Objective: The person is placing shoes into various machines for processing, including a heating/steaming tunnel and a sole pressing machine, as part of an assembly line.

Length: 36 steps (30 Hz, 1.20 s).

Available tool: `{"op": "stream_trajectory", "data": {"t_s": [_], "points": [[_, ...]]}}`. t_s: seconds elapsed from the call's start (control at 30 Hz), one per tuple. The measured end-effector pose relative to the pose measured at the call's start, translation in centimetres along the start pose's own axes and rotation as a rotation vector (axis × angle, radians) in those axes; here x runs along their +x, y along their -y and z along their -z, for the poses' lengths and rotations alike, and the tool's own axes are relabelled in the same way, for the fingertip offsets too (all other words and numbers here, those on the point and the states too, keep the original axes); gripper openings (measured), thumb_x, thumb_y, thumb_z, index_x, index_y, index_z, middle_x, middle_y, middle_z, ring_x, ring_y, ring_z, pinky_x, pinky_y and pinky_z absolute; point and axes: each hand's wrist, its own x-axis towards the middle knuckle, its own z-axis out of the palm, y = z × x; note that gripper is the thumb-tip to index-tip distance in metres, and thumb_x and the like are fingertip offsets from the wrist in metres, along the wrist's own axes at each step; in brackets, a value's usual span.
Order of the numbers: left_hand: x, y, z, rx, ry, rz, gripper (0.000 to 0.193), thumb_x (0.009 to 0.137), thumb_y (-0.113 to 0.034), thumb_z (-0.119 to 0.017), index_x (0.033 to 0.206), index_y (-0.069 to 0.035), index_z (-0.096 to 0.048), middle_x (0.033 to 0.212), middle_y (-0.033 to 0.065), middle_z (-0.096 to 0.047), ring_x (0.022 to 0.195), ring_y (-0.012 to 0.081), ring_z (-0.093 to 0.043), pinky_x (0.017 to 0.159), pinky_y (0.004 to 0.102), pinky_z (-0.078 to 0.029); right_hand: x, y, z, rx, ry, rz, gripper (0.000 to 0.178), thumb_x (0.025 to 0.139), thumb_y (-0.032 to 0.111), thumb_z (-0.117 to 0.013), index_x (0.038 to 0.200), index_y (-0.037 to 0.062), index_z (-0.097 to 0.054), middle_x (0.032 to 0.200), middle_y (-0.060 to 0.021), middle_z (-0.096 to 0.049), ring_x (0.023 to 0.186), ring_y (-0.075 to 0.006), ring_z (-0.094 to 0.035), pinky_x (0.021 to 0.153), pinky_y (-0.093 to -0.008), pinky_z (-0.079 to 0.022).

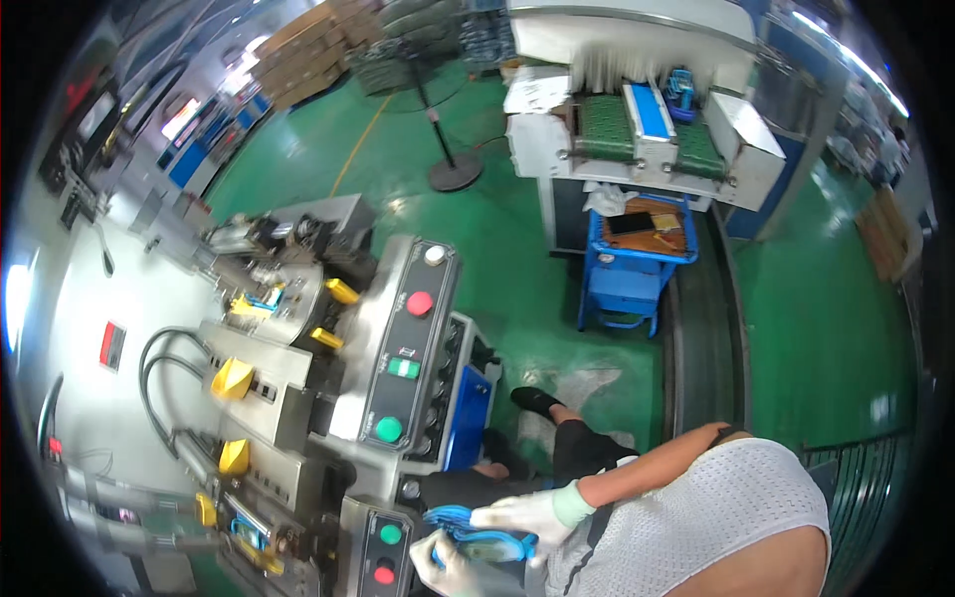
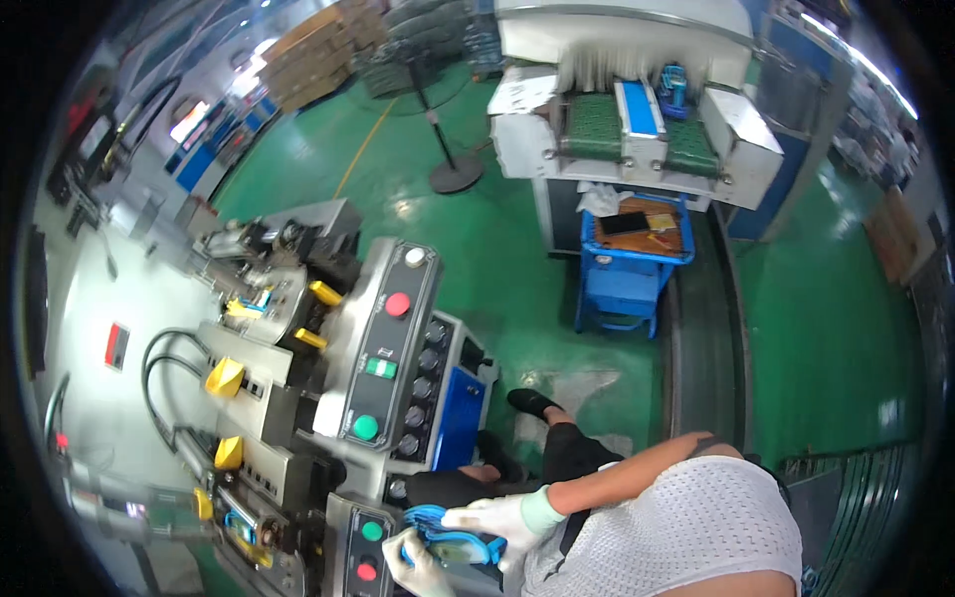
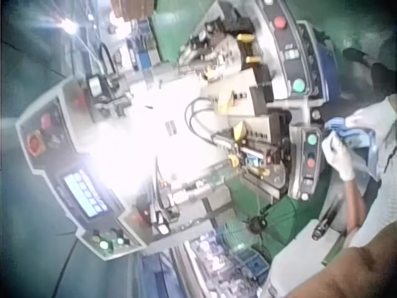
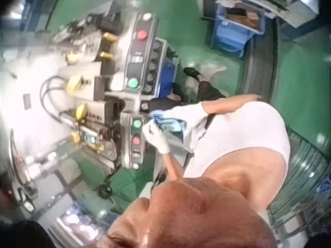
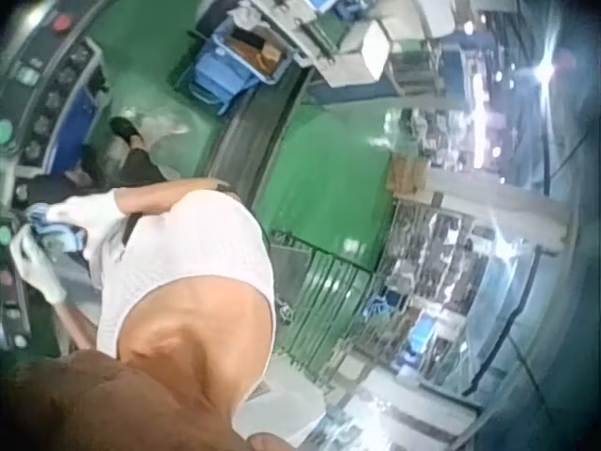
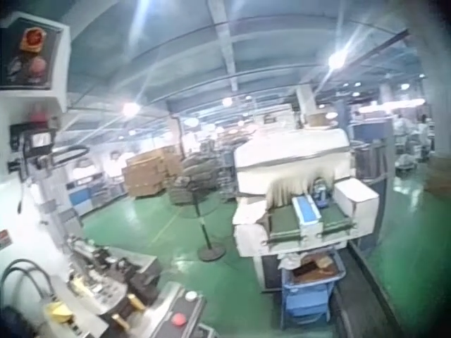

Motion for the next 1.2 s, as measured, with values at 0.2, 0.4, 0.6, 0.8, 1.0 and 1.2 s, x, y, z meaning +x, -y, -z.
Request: {"op": "stream_trajectory", "data": {"t_s": [0.2,0.4,0.6,0.8,1.0,1.2], "points": [[8.4,-15.2,-11.3,-0.434,0.580,-0.216,0.066,0.087,-0.011,-0.075,0.145,0.001,-0.047,0.127,0.0160,-0.060,0.113,0.0260,-0.063,0.090,0.0337,-0.056,-6.6,-1.8,6.2,0.477,-0.915,0.030,0.075,0.082,0.016,-0.080,0.146,0.0022,-0.044,0.132,-0.0172,-0.059,0.118,-0.0344,-0.062,0.106,-0.0396,-0.048],[8.0,-18.9,-17.6,-0.371,0.668,-0.851,0.074,0.080,-0.016,-0.087,0.141,0.003,-0.050,0.146,0.0261,-0.049,0.126,0.0376,-0.058,0.093,0.0374,-0.058,-15.9,-12.0,23.5,-0.235,-1.762,-0.218,0.031,0.092,0.006,-0.069,0.122,-0.0005,-0.065,0.113,-0.0085,-0.068,0.106,-0.0235,-0.064,0.098,-0.0390,-0.049],[3.5,-6.7,-18.3,-0.213,0.707,-0.337,0.061,0.087,-0.007,-0.079,0.140,0.002,-0.051,0.139,0.0231,-0.054,0.121,0.0338,-0.062,0.091,0.0353,-0.059,-20.7,-12.9,50.6,-0.592,-1.868,-0.223,0.064,0.087,0.043,-0.078,0.130,-0.0016,-0.062,0.115,-0.0162,-0.073,0.103,-0.0302,-0.069,0.095,-0.0419,-0.051],[-3.1,1.8,-14.5,-0.111,0.538,0.148,0.050,0.097,-0.009,-0.068,0.142,-0.001,-0.049,0.137,0.0164,-0.054,0.109,0.0269,-0.066,0.090,0.0349,-0.056,-20.5,-14.3,62.3,-0.300,-1.823,-0.981,0.093,0.077,0.072,-0.073,0.129,-0.0040,-0.058,0.109,-0.0220,-0.072,0.086,-0.0267,-0.075,0.078,-0.0404,-0.057],[-3.1,3.0,-11.6,-0.094,0.284,0.240,0.040,0.094,-0.008,-0.070,0.131,0.002,-0.059,0.129,0.0214,-0.062,0.111,0.0315,-0.068,0.092,0.0365,-0.057,-15.7,-20.8,55.1,-0.860,-1.768,-0.497,0.066,0.093,0.045,-0.070,0.123,-0.0130,-0.060,0.111,-0.0239,-0.072,0.102,-0.0339,-0.069,0.094,-0.0420,-0.051],[-6.0,6.8,-5.1,-0.042,-0.129,0.431,0.024,0.097,-0.008,-0.067,0.120,0.000,-0.067,0.109,0.0146,-0.069,0.096,0.0224,-0.070,0.081,0.0314,-0.054,-7.0,-31.1,21.5,0.243,-1.058,-0.461,0.063,0.102,0.024,-0.065,0.152,-0.0034,-0.037,0.134,-0.0149,-0.056,0.094,-0.0155,-0.063,0.080,-0.0300,-0.056]]}}
